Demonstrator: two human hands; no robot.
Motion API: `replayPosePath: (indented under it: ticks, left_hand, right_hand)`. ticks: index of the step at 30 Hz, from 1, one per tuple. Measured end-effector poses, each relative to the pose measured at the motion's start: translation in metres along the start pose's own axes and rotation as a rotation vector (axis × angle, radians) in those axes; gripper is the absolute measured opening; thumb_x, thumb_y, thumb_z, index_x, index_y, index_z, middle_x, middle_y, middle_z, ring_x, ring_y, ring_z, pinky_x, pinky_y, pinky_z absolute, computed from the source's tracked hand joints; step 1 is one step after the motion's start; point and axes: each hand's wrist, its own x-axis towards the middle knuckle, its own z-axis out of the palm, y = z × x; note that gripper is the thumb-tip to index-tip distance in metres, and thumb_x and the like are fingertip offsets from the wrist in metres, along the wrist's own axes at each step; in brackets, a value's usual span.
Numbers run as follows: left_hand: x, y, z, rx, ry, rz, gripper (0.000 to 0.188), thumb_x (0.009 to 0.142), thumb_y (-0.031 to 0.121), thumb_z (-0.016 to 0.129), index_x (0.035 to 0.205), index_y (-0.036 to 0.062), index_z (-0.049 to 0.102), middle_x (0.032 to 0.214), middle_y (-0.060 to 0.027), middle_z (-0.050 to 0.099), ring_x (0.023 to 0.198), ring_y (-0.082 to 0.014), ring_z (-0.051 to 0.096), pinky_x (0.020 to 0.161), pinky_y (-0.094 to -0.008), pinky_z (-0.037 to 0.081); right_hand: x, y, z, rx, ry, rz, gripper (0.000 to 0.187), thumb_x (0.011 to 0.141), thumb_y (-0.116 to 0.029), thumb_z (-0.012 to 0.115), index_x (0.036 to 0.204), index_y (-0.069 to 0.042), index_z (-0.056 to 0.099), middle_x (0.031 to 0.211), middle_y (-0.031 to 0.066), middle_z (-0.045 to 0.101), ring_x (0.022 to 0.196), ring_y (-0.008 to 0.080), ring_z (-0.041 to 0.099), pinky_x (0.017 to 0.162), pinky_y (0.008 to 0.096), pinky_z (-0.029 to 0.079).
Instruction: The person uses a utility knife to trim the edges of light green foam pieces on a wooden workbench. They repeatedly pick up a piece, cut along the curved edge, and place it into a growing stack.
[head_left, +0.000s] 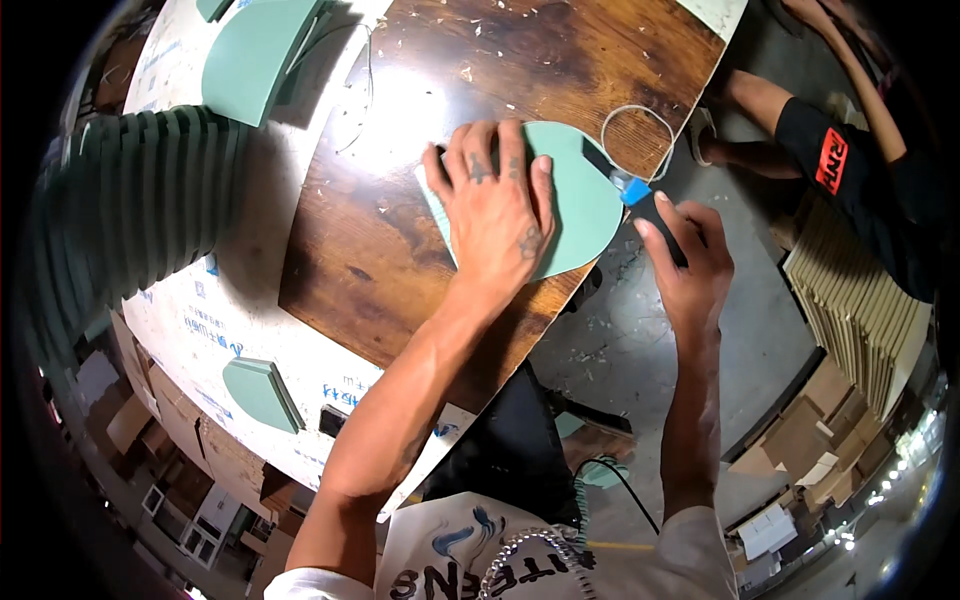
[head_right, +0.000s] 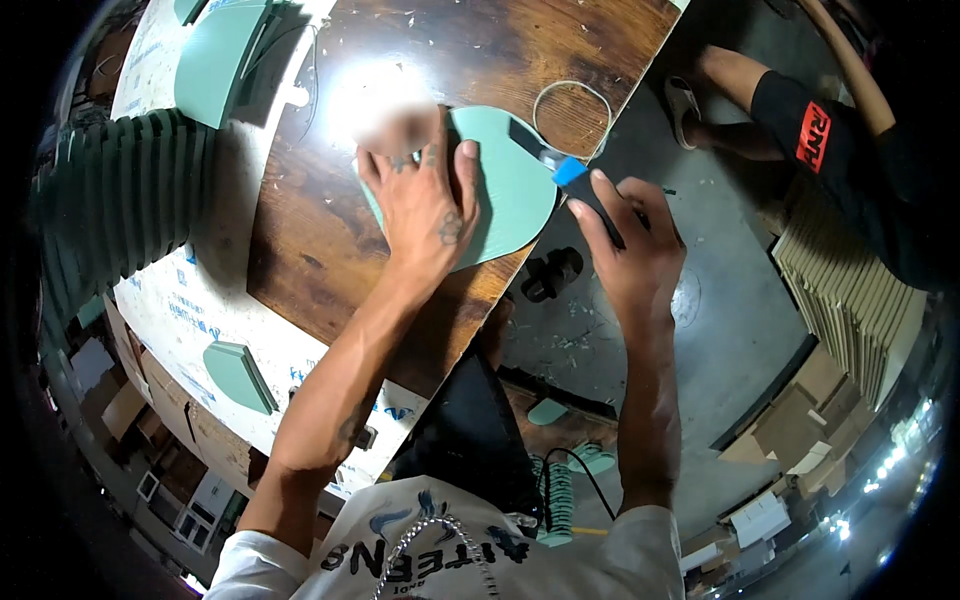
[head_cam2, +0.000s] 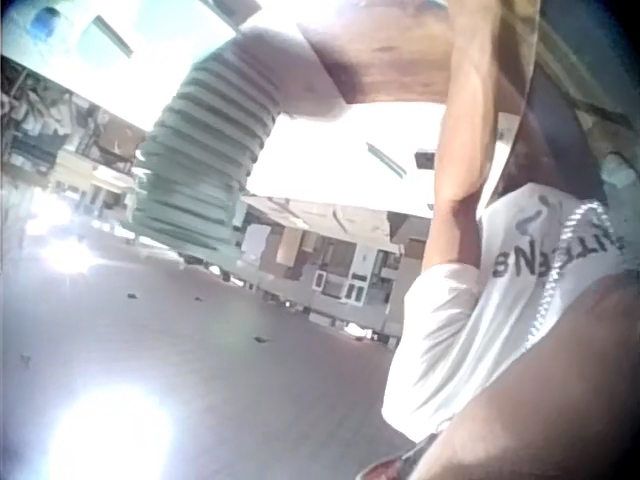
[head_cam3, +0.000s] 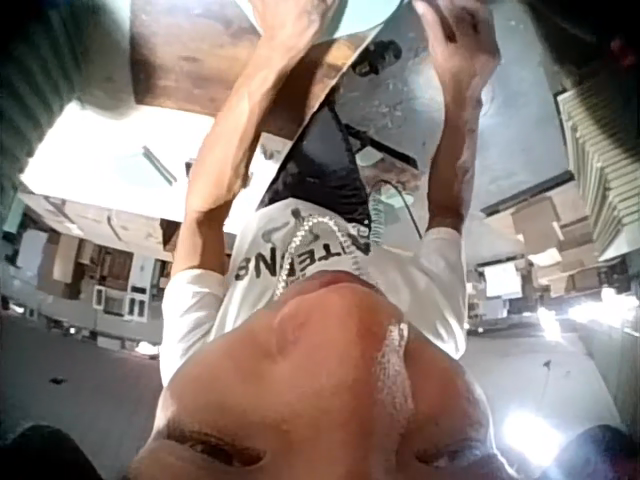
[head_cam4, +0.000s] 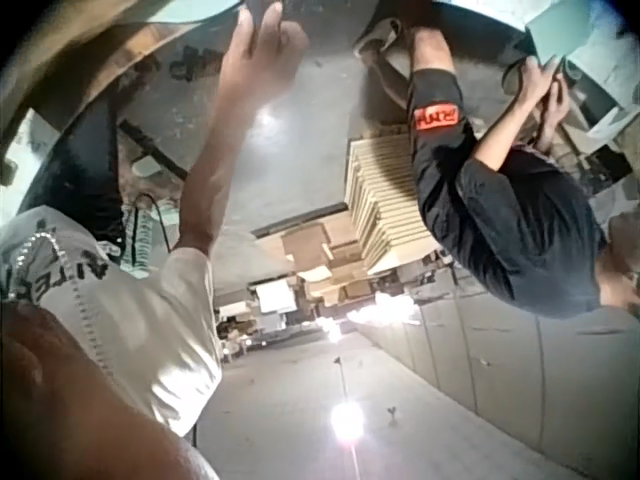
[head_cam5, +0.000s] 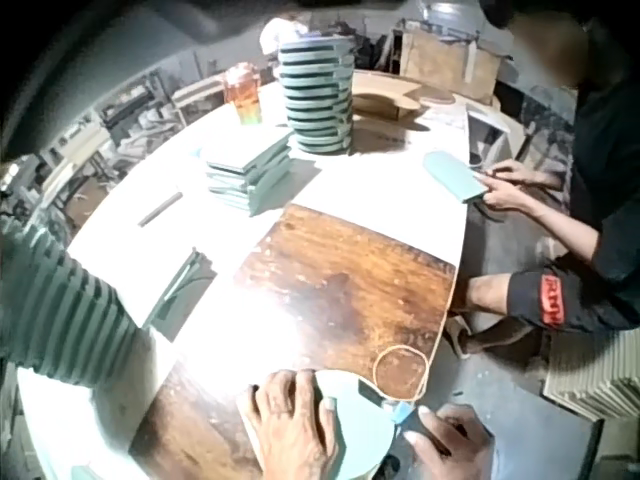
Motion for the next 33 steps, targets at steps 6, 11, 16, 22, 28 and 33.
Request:
replayPosePath:
  ticks: [6, 11, 16, 22, 28, 33]
  left_hand:
    - [0.045, -0.026, -0.008, -0.092, -0.180, 0.517, 0.049, 0.104, 0.050, 0.051, 0.136, 0.0165, 0.066, 0.148, -0.0199, 0.050, 0.145, -0.0416, 0.037, 0.121, -0.0676, 0.019]
    - [0.008, -0.002, -0.006, 0.058, -0.030, -0.088, 0.041, 0.104, 0.035, 0.053, 0.142, 0.0212, 0.061, 0.151, -0.0397, 0.035, 0.144, -0.0547, 0.032, 0.116, -0.0719, 0.020]
    - [0.004, -0.005, -0.009, 0.013, -0.009, 0.032, 0.044, 0.097, 0.015, 0.062, 0.141, 0.0196, 0.061, 0.147, -0.0384, 0.038, 0.139, -0.0541, 0.039, 0.117, -0.0597, 0.031]
    - [0.002, -0.007, -0.007, -0.003, -0.010, 0.033, 0.043, 0.096, 0.016, 0.064, 0.139, 0.0186, 0.062, 0.148, -0.0387, 0.037, 0.139, -0.0537, 0.039, 0.118, -0.0591, 0.031]
    - [0.016, -0.012, -0.010, -0.086, 0.035, 0.132, 0.045, 0.093, 0.012, 0.066, 0.138, 0.0193, 0.063, 0.141, -0.0308, 0.049, 0.129, -0.0477, 0.053, 0.111, -0.0549, 0.042]
    - [0.031, -0.022, -0.016, -0.002, -0.045, 0.122, 0.047, 0.103, 0.034, 0.056, 0.139, 0.0037, 0.054, 0.138, -0.0236, 0.054, 0.130, -0.0408, 0.053, 0.117, -0.0641, 0.027]
  right_hand:
    - [-0.064, -0.012, -0.032, -0.053, -0.121, 0.054, 0.041, 0.078, -0.018, 0.090, 0.117, -0.010, 0.076, 0.101, 0.0085, 0.064, 0.085, 0.0271, 0.067, 0.068, 0.0363, 0.056]
    - [-0.073, -0.020, -0.028, -0.102, -0.080, 0.096, 0.042, 0.078, -0.018, 0.090, 0.116, -0.009, 0.076, 0.101, 0.0086, 0.063, 0.087, 0.0275, 0.065, 0.070, 0.0372, 0.055]
    - [-0.058, -0.014, -0.031, -0.069, -0.084, 0.080, 0.040, 0.077, -0.016, 0.090, 0.114, -0.009, 0.076, 0.102, 0.0089, 0.065, 0.085, 0.0265, 0.066, 0.070, 0.0367, 0.055]
    - [-0.026, -0.012, -0.012, -0.123, -0.055, 0.089, 0.040, 0.078, -0.017, 0.090, 0.116, -0.011, 0.076, 0.100, 0.0077, 0.065, 0.082, 0.0248, 0.066, 0.066, 0.0344, 0.055]
    - [-0.013, -0.008, -0.006, -0.020, -0.025, 0.062, 0.035, 0.079, -0.016, 0.089, 0.112, -0.011, 0.076, 0.097, 0.0058, 0.064, 0.075, 0.0221, 0.066, 0.062, 0.0353, 0.054]
    - [-0.063, -0.014, -0.026, -0.066, -0.104, 0.009, 0.041, 0.077, -0.018, 0.091, 0.114, -0.008, 0.075, 0.099, 0.0089, 0.064, 0.082, 0.0253, 0.066, 0.065, 0.0352, 0.055]
